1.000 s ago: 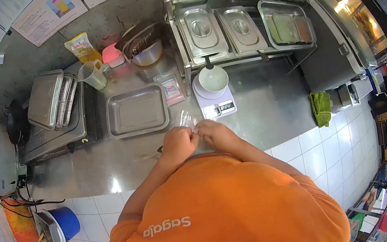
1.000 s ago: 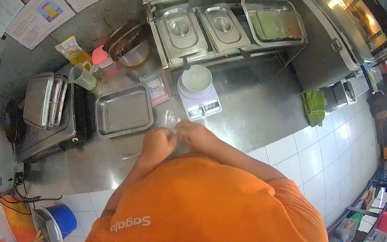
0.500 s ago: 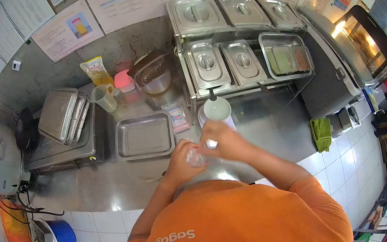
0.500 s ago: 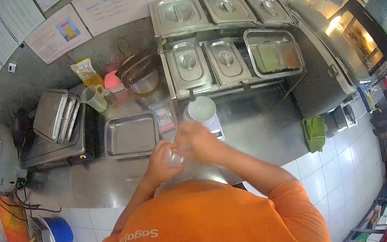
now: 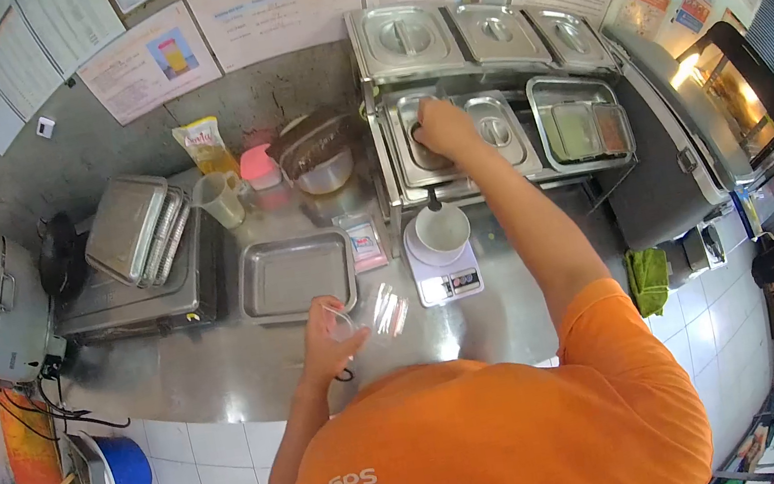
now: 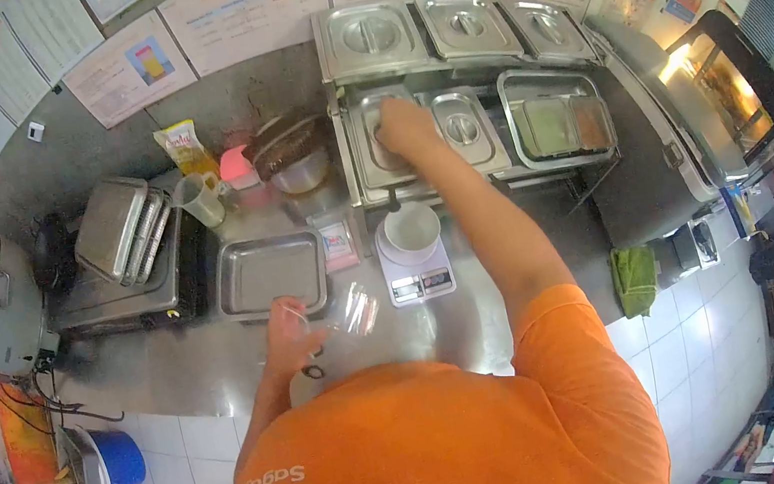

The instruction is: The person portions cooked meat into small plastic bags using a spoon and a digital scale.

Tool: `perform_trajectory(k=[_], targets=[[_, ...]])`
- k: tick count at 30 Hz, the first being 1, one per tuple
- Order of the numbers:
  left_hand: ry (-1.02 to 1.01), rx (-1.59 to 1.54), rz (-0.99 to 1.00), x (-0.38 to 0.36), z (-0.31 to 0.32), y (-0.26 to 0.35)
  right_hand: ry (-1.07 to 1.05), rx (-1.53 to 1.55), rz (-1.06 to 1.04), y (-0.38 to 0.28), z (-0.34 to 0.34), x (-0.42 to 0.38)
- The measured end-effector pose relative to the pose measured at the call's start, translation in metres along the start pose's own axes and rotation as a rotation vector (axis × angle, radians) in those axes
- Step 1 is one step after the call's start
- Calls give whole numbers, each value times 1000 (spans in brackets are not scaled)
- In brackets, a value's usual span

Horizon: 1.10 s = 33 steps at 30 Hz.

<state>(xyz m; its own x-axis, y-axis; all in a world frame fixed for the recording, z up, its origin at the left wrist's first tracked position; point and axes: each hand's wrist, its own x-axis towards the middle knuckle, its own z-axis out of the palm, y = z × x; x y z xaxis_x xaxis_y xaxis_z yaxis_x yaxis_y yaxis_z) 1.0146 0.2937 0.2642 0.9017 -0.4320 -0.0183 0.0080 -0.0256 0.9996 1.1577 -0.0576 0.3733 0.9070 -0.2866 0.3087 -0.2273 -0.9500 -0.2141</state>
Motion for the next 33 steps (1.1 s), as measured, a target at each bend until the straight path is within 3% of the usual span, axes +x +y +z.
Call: perform_trajectory(k=[2, 6, 8, 10, 12, 14, 15, 17, 18, 21, 22, 24, 26, 28, 33], targets=[[-1, 50, 148, 1, -10, -15, -57, 224, -140, 5, -32, -7], [49, -108, 37, 3, -9, -13, -234, 660, -135, 10, -113, -82], [68, -240, -61, 8, -9, -9, -426, 1145, 120, 24, -121, -135], [36, -373, -42, 7, -9, -14, -329, 1160, 94, 44, -108, -187], [14, -514, -20, 12, -7, -23, -418, 1506, 700, 84, -58, -232], [-42, -863, -69, 17, -1, -32, -255, 1927, 1007, 121, 10, -303], [-40, -866, -72, 19, 1, -30, -257, 1923, 1011, 133, 20, -320], [-100, -1205, -141, 24, 4, -22, -368, 1905, 1295, 154, 32, -339], [-100, -1203, -145, 26, 4, -21, -367, 1907, 1298, 169, 43, -342], [-103, -1310, -184, 25, -2, -18, -546, 1529, 964, 190, 53, -341], [-99, -1305, -177, 24, -4, -18, -542, 1537, 964, 189, 48, -331], [-100, -1296, -166, 20, -7, -16, -452, 193, 665, 167, 20, -298], [-24, -1244, -241, 15, -9, -9, -141, -63, 197, 129, -8, -263], [-32, -1230, -268, 13, -8, -4, -155, 341, 117, 64, -53, -215], [-22, -1259, -326, 9, -2, 8, -64, 175, -178, -10, -52, -147]])
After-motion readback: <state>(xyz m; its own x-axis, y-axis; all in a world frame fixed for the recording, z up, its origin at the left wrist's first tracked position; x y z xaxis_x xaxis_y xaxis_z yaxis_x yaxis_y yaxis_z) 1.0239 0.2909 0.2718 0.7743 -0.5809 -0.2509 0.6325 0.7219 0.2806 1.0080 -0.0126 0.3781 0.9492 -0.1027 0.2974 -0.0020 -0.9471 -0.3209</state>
